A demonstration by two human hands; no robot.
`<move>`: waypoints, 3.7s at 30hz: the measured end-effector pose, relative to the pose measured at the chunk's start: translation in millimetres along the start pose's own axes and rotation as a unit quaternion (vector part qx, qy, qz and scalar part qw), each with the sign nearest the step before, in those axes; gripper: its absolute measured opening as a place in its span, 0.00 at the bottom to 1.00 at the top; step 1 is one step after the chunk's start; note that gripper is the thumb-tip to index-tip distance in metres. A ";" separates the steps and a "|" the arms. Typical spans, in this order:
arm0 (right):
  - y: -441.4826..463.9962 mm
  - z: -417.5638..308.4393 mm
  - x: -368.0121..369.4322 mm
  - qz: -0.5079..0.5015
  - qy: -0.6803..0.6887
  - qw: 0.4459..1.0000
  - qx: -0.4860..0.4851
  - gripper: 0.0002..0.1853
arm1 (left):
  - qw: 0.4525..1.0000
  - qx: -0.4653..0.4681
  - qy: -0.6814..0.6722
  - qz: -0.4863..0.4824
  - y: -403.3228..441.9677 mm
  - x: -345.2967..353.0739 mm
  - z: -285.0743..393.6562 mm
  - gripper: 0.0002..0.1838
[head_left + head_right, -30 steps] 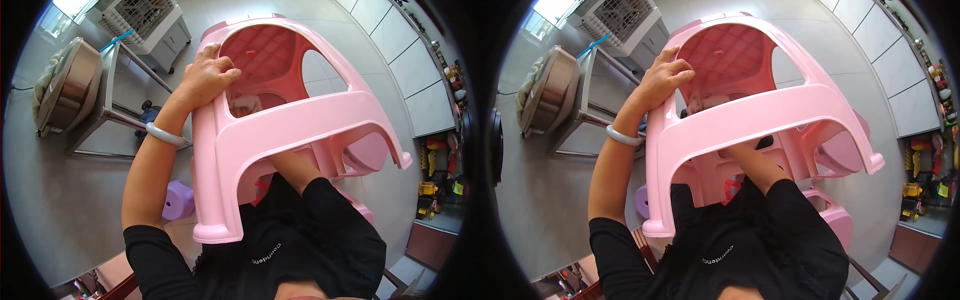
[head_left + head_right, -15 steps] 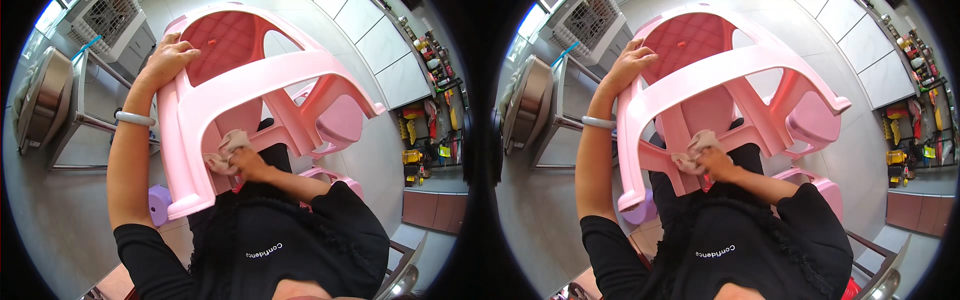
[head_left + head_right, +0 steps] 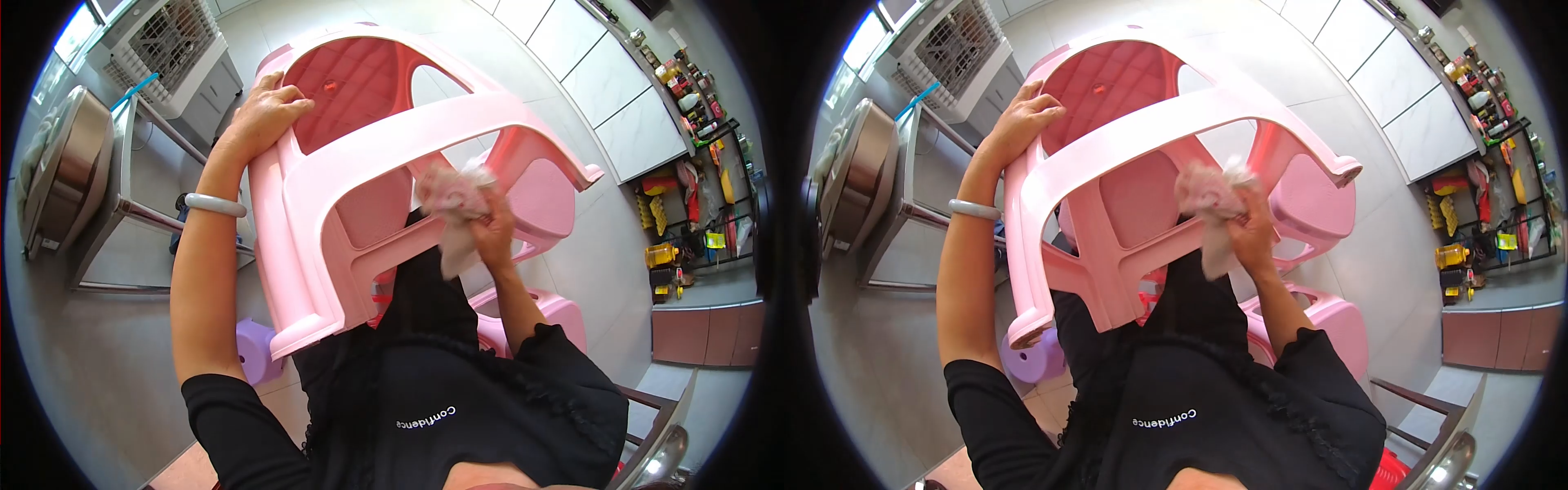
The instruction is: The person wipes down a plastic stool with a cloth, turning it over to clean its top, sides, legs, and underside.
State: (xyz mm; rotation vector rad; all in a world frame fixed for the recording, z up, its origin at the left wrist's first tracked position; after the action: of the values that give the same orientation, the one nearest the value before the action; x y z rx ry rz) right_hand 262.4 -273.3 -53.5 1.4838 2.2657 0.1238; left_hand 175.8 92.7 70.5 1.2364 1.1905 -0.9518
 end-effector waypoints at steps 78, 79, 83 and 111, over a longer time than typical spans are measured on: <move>18.2 43.5 279.4 -0.317 -0.143 0.914 -0.209 0.23 | 0.950 -0.197 -0.243 -0.019 -18.2 -2.9 17.9 0.30; 3.3 38.8 276.2 -0.333 -0.122 0.911 -0.209 0.23 | 0.948 -0.197 -0.248 -0.011 -17.8 -3.1 17.5 0.30; -49.2 32.0 256.0 -0.386 -0.037 0.905 -0.175 0.22 | 0.940 -0.212 -0.267 0.018 -16.9 -0.6 13.1 0.31; 10.3 -86.4 50.2 -0.172 0.627 0.735 0.192 0.31 | 0.239 -0.369 -0.893 0.098 -38.4 105.2 -28.0 0.16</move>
State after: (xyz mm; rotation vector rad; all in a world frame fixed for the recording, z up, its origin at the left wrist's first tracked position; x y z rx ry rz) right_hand 220.0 -210.7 12.7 1.2129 3.8074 0.7984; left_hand 152.0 123.9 -38.1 -0.8328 -0.5926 -0.6900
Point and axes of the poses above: each hand's wrist, its own y-axis towards the middle knuckle, its own x-axis out of the palm, z = x × y, the point moved 8 cm from there along y, towards the middle knuckle, and after that the axes turned 2 degrees about y, right-handed, at the moved point
